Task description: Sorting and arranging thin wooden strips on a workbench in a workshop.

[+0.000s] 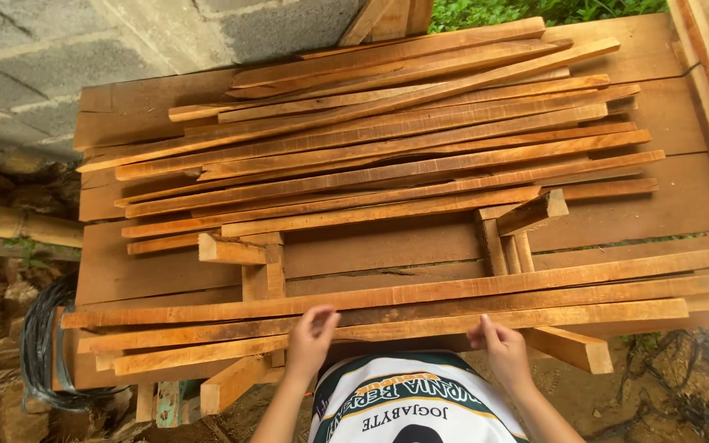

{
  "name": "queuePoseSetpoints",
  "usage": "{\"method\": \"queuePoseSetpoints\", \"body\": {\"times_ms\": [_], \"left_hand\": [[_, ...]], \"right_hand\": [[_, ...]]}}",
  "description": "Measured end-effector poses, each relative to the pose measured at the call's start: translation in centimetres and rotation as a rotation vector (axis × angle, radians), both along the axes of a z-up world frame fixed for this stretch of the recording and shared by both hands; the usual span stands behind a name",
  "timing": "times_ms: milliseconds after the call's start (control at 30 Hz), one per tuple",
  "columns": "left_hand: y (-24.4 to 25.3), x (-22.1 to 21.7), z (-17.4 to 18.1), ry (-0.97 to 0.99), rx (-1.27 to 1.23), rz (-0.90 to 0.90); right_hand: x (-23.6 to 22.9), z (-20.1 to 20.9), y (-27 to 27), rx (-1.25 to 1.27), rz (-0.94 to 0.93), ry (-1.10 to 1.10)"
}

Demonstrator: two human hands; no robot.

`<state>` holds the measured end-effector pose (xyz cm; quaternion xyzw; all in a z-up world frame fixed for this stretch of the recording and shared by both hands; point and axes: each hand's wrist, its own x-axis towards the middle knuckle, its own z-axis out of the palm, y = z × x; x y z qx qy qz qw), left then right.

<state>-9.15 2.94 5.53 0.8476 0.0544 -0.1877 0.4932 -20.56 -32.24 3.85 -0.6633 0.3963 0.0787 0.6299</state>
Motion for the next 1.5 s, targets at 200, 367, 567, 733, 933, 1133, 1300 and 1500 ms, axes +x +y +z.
{"method": "queuePoseSetpoints", "body": {"times_ms": [200,367,567,733,933,1133,1300,1500], "left_hand": [[2.9,-2.8,0.8,0.758,0.077,0.256],[2.7,-3.9,-2.1,0.855,-0.244,0.484],[0.7,-2.2,-2.3,0.844,-0.641,0.795],[-0.1,-1.8,-2.4,0.751,-0.574,0.894],[0.2,-0.1,-4.4,0.733,-0.54,0.853],[-0.6,5.1,-4.6,0.671,-0.566,0.773],[0.0,5.6,-6.4,0.693,-0.633,0.769],[-0.6,5.6,-3.0,0.741,-0.221,0.433]], "right_hand": [[-0.3,-0.3,-0.2,0.203,-0.131,0.451],[4.7,3.6,2.6,0.519,-0.306,0.374],[4.9,0.5,3.0,0.591,-0.449,0.347],[4.8,-0.5,2.6,0.57,-0.44,0.342],[7.0,0.4,3.1,0.533,-0.45,0.339],[11.6,-2.0,1.9,0.466,-0.343,0.238],[12.7,-2.0,1.2,0.469,-0.235,0.242],[12.5,-0.2,1.7,0.389,-0.177,0.264]]}}
